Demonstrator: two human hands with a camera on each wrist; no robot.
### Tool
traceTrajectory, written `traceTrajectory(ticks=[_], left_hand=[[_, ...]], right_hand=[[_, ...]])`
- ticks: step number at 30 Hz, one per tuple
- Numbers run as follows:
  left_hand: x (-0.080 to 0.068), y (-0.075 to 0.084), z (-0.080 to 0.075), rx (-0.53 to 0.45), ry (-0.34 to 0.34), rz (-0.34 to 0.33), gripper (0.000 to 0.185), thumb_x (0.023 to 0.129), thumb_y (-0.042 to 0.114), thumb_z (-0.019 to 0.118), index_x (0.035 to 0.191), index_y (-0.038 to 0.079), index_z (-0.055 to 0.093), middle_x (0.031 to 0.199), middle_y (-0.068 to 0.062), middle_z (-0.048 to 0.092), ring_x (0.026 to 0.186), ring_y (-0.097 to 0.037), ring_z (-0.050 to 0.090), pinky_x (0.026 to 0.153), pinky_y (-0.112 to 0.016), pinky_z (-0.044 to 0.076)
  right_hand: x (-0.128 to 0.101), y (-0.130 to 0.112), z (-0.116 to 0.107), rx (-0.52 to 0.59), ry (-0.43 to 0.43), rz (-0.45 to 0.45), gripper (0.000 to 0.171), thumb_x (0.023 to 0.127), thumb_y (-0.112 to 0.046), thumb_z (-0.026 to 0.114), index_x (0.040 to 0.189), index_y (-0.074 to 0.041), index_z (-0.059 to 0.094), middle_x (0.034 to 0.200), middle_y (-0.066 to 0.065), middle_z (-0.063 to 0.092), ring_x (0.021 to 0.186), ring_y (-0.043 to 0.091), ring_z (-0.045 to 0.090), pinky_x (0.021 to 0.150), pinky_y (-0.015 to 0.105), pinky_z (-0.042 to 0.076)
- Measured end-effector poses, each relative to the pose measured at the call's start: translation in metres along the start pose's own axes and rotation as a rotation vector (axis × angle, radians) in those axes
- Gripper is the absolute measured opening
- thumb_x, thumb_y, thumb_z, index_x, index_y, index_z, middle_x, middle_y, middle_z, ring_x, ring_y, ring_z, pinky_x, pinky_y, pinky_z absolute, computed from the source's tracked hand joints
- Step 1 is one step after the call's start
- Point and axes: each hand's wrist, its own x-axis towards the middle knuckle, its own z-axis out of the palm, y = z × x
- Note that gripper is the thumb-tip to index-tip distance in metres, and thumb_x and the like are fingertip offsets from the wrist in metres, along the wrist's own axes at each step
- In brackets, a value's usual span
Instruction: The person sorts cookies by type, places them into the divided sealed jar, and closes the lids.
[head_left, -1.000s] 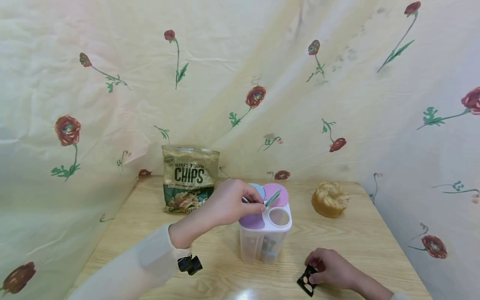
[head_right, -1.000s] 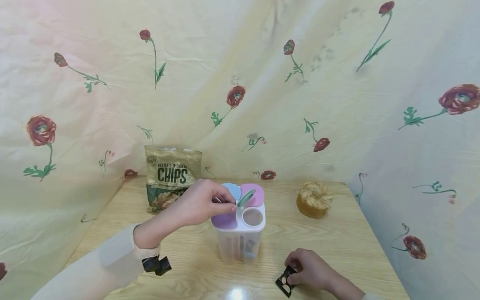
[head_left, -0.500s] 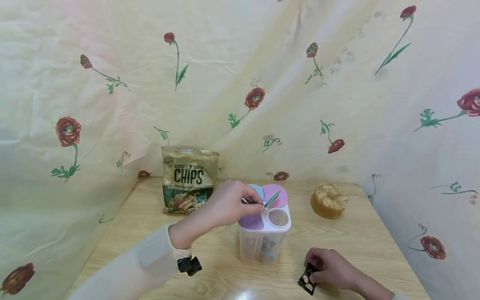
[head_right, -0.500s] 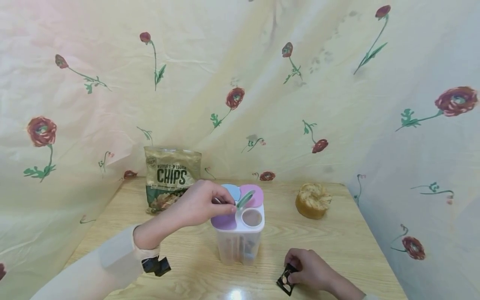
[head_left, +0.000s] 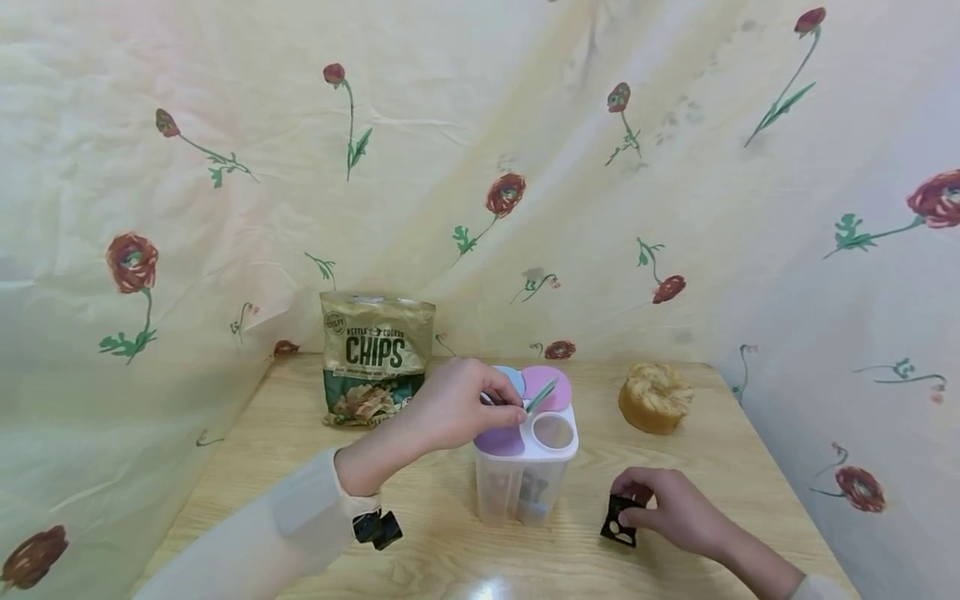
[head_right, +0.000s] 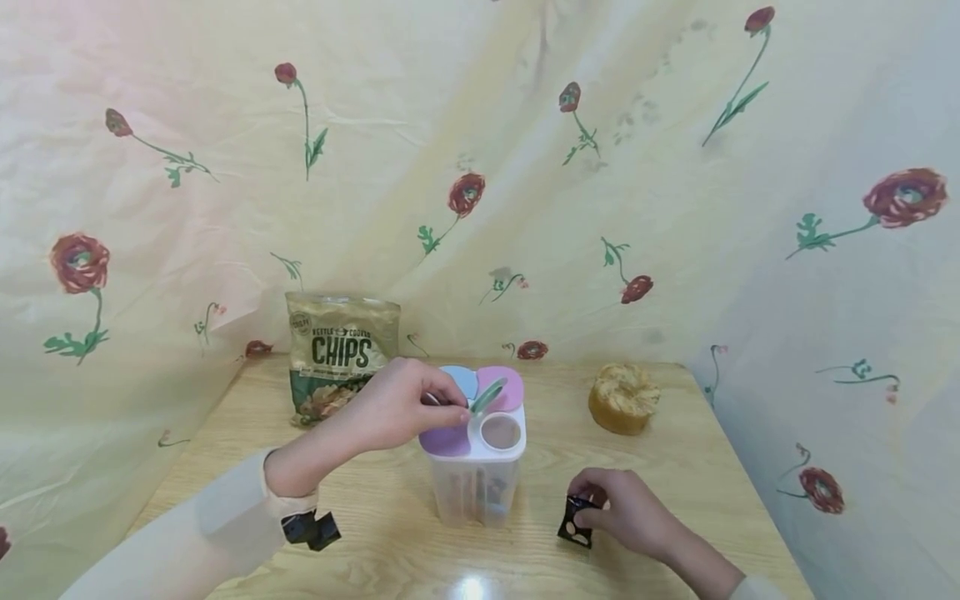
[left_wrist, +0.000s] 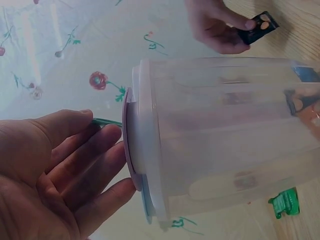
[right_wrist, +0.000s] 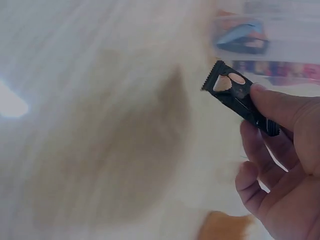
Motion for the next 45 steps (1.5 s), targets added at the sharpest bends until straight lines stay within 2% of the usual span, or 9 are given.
traceTrajectory(ticks=[3,6,12,16,20,31,34,39,45], left_hand=[[0.0,0.001,-0.001,0.003,0.002,-0.001,0.004,0.089,0.029,0.08,0.085,0.026,0.081,0.079,0.021,0.073,0.08,-0.001,0.063,0.069,-0.024,0.051],[0.0,0.002,-0.002,0.008,0.001,-0.003,0.005,0.089,0.029,0.08,0.085,0.026,0.081,0.079,0.021,0.073,0.08,-0.002,0.063,0.069,-0.024,0.051],[0.0,0.001,-0.002,0.005,-0.006,-0.003,0.005,0.089,0.029,0.08,0.085,0.026,0.08,0.079,0.02,0.073,0.079,-0.001,0.063,0.067,-0.023,0.051],[0.0,0.001,-0.002,0.009,-0.009,-0.003,0.005,0.089,0.029,0.08,0.085,0.026,0.08,0.078,0.021,0.073,0.079,-0.001,0.063,0.067,-0.023,0.051],[0.001,0.002,-0.002,0.009,-0.01,-0.004,0.005,0.089,0.029,0.08,0.085,0.026,0.08,0.078,0.021,0.073,0.079,-0.001,0.063,0.068,-0.023,0.051],[0.0,0.003,-0.003,0.002,-0.016,-0.001,0.005,0.09,0.028,0.08,0.087,0.024,0.081,0.08,0.019,0.074,0.08,-0.001,0.064,0.069,-0.023,0.052],[0.0,0.003,-0.003,0.003,-0.014,0.004,0.005,0.09,0.027,0.08,0.087,0.023,0.081,0.081,0.019,0.074,0.08,-0.001,0.064,0.069,-0.023,0.052],[0.001,0.001,-0.002,0.004,-0.017,0.008,0.005,0.09,0.028,0.079,0.087,0.025,0.081,0.081,0.02,0.074,0.079,0.0,0.064,0.068,-0.023,0.052],[0.003,0.0,-0.003,0.009,-0.02,0.013,0.005,0.09,0.029,0.079,0.088,0.025,0.081,0.081,0.021,0.074,0.08,0.0,0.064,0.069,-0.023,0.052]], right_hand=[[0.003,-0.013,-0.013,-0.038,0.075,-0.022,0.018,0.087,-0.024,0.082,0.102,-0.02,0.072,0.086,-0.015,0.07,0.078,-0.002,0.061,0.064,0.024,0.047],[0.006,-0.027,-0.026,-0.064,0.154,-0.038,0.018,0.086,-0.022,0.083,0.102,-0.022,0.074,0.086,-0.014,0.071,0.079,-0.001,0.063,0.062,0.025,0.046],[0.01,-0.055,-0.053,-0.103,0.305,-0.079,0.024,0.085,-0.011,0.083,0.105,-0.023,0.076,0.095,-0.012,0.075,0.083,0.0,0.066,0.064,0.025,0.054],[0.013,-0.069,-0.065,-0.116,0.363,-0.119,0.027,0.087,-0.004,0.08,0.107,-0.022,0.076,0.098,-0.01,0.075,0.082,0.002,0.067,0.066,0.025,0.056],[0.016,-0.085,-0.072,-0.098,0.397,-0.133,0.027,0.087,-0.005,0.081,0.108,-0.022,0.076,0.099,-0.008,0.076,0.078,0.005,0.067,0.065,0.024,0.055],[0.034,-0.131,-0.084,-0.118,0.463,-0.184,0.027,0.085,-0.012,0.084,0.104,-0.029,0.077,0.092,-0.015,0.074,0.076,0.003,0.066,0.065,0.02,0.05],[0.041,-0.138,-0.082,-0.085,0.443,-0.204,0.024,0.086,-0.011,0.084,0.102,-0.028,0.077,0.09,-0.014,0.074,0.076,0.004,0.066,0.066,0.02,0.051],[0.056,-0.142,-0.074,0.016,0.379,-0.285,0.024,0.086,-0.003,0.081,0.1,-0.022,0.077,0.091,-0.006,0.076,0.076,0.008,0.066,0.067,0.023,0.053],[0.068,-0.139,-0.067,0.022,0.304,-0.286,0.022,0.087,-0.008,0.082,0.098,-0.026,0.077,0.091,-0.003,0.076,0.078,0.008,0.067,0.065,0.025,0.05]])
